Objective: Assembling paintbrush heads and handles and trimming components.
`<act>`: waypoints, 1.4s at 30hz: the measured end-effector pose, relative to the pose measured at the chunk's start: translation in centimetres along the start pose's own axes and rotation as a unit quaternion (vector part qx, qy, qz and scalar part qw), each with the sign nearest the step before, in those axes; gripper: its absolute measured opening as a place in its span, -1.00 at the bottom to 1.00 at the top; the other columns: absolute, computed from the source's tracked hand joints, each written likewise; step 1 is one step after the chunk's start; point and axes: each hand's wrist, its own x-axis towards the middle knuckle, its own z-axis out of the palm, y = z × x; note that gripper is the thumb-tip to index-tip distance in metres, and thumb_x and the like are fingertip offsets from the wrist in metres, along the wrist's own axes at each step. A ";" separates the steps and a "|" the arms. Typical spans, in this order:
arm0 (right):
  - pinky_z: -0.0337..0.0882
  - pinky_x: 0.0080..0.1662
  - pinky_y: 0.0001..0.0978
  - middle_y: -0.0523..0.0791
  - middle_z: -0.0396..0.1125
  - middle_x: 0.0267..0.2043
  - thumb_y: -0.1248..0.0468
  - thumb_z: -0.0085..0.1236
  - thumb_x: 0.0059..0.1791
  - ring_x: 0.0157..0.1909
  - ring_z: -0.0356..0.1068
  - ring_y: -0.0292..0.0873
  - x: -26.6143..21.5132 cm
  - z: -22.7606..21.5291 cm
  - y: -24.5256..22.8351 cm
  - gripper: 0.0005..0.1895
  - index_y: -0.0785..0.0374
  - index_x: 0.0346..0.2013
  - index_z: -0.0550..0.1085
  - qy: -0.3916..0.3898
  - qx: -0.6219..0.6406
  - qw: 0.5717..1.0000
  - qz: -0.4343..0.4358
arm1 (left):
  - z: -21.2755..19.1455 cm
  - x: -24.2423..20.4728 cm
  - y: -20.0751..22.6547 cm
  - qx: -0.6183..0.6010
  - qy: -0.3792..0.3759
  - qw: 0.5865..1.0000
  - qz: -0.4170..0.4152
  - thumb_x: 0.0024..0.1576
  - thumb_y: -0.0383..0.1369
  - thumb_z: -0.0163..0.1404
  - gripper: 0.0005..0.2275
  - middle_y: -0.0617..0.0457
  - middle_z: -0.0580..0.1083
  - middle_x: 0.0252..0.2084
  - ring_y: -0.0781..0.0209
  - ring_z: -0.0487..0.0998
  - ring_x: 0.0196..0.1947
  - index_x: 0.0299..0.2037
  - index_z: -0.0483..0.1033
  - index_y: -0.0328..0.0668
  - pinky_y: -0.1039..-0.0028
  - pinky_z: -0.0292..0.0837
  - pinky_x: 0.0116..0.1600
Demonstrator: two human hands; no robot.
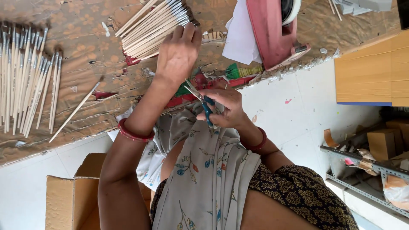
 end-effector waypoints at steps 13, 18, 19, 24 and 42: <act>0.32 -0.04 -0.30 -0.18 0.38 -0.46 0.16 0.56 -0.23 -0.33 0.42 -0.23 -0.2 0.0 1.3 -0.33 0.38 0.07 0.50 0.025 0.043 0.999 0.000 | -9.1 -6.4 -3.1 -0.650 0.172 0.683 -0.286 0.35 -0.65 -0.06 -0.75 -0.01 0.51 0.07 0.26 0.64 -0.07 0.20 0.53 -0.32 0.46 0.68 0.10; 0.38 0.01 -0.27 -0.25 0.35 -0.51 0.14 0.56 -0.20 -0.33 0.44 -0.26 0.2 0.2 1.4 -0.35 0.37 0.07 0.51 0.017 0.034 0.999 -0.009 | -9.5 -7.3 -2.9 -0.664 0.183 0.660 -0.301 0.42 -0.55 0.03 -0.83 -0.11 0.55 0.08 0.22 0.63 -0.11 0.17 0.53 -0.39 0.46 0.60 0.05; 0.38 0.01 -0.27 -0.25 0.35 -0.51 0.14 0.56 -0.20 -0.33 0.44 -0.26 0.2 0.3 1.6 -0.35 0.37 0.07 0.51 0.017 0.035 0.999 -0.013 | -9.4 -7.4 -3.0 -0.662 0.185 0.662 -0.300 0.42 -0.55 0.03 -0.83 -0.11 0.55 0.08 0.22 0.63 -0.11 0.17 0.53 -0.39 0.46 0.60 0.05; 0.31 -0.09 -0.33 -0.25 0.34 -0.55 0.14 0.56 -0.23 -0.40 0.40 -0.28 0.2 0.4 1.6 -0.34 0.40 0.05 0.52 0.009 0.032 0.999 0.038 | -9.6 -8.0 -2.8 -0.706 0.169 0.602 -0.333 0.36 -0.53 0.04 -0.80 -0.15 0.58 0.07 0.22 0.63 -0.10 0.15 0.54 -0.41 0.49 0.55 -0.02; 0.18 -0.20 -0.34 -0.31 0.21 -0.57 0.17 0.54 -0.18 -0.40 0.15 -0.26 2.8 1.6 -2.2 -0.31 0.20 0.21 0.51 -0.133 0.000 0.991 -0.012 | -17.3 -13.2 0.0 -0.654 0.064 0.650 -0.381 0.34 -0.47 0.07 -0.86 -0.08 0.62 -0.14 0.36 0.59 -0.26 0.00 0.63 -0.39 0.64 0.44 -0.20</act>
